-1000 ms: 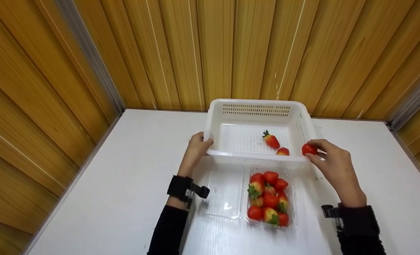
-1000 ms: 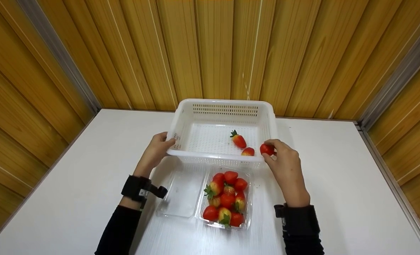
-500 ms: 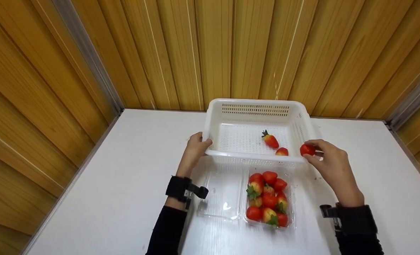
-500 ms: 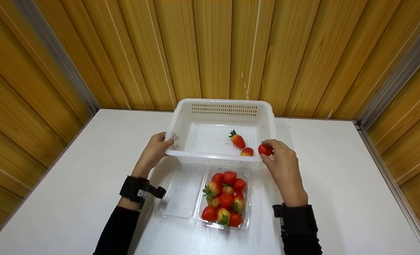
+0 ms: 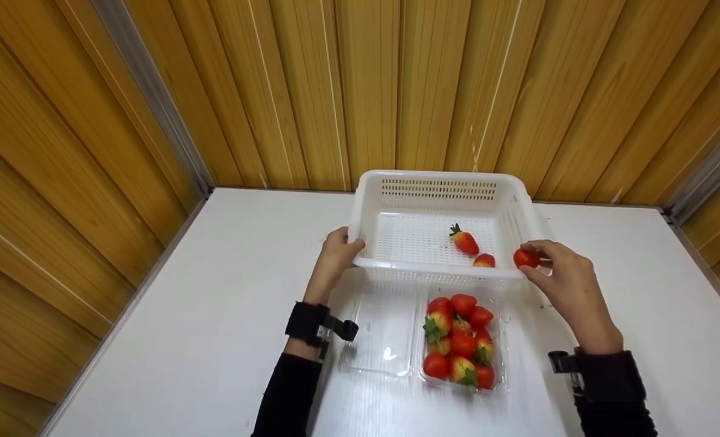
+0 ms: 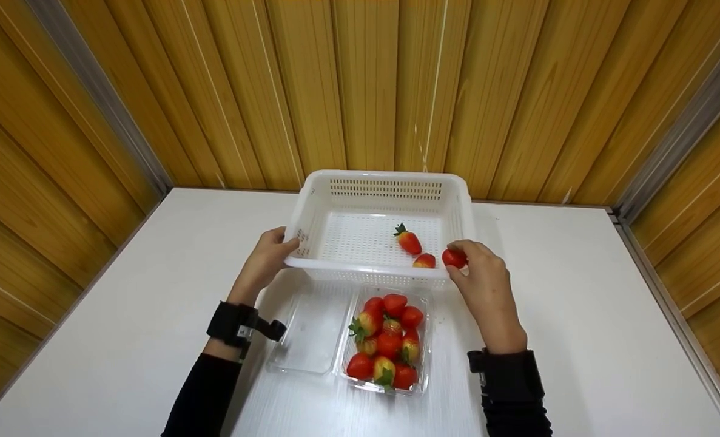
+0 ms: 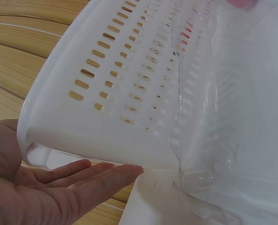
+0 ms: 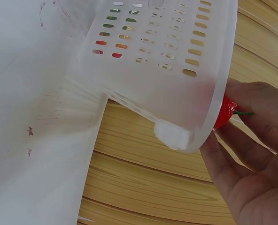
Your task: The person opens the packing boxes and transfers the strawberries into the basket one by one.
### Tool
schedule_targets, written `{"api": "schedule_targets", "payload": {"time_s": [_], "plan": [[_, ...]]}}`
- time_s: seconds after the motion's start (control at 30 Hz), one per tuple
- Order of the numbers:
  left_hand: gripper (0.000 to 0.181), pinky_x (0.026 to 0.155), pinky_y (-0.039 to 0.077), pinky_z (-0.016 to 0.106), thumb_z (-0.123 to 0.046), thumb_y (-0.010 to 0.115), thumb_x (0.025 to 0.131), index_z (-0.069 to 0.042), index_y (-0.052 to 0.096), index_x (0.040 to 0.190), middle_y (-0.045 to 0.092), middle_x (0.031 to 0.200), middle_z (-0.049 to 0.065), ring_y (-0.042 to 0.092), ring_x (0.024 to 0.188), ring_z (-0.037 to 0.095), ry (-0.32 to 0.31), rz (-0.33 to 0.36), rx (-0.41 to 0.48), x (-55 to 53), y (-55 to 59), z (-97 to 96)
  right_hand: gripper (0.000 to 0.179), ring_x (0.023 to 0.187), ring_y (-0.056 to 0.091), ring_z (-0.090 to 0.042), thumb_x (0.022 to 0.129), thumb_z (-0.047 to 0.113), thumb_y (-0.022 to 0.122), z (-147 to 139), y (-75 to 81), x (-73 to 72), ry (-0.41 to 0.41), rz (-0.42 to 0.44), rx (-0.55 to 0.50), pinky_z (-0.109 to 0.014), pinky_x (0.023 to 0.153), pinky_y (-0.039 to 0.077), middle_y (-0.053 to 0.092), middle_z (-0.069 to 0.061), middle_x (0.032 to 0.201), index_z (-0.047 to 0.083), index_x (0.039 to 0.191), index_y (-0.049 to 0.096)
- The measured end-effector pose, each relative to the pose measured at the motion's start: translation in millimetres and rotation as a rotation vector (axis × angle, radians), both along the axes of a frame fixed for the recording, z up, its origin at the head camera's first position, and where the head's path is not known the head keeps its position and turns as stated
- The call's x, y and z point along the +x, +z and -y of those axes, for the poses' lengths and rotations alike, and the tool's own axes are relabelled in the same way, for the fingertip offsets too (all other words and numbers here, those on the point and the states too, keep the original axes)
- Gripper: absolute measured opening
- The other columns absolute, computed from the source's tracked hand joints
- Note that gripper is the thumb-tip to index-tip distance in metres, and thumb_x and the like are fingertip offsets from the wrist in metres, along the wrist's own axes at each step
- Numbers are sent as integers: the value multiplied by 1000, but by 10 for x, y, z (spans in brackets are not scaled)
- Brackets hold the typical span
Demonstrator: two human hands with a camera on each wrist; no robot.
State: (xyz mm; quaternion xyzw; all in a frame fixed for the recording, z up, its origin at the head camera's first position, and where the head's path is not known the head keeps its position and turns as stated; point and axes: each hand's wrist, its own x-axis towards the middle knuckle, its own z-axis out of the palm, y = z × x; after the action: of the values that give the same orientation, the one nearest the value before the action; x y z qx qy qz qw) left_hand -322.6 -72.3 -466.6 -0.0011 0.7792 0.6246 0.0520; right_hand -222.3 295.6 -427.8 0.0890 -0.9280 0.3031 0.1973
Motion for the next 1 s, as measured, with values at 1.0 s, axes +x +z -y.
{"api": "schedule_targets", "payload": {"time_s": [1.0], "plan": [[47,86,60,41,-9,56,96,14,49,137,60,127,29,62,117,43,0,25,40,5,15,-4,33,103,67,-44,88,-2,73,242,177,134,116,98,53,-59,87,56,67,-26,120,-3,120,66]]}}
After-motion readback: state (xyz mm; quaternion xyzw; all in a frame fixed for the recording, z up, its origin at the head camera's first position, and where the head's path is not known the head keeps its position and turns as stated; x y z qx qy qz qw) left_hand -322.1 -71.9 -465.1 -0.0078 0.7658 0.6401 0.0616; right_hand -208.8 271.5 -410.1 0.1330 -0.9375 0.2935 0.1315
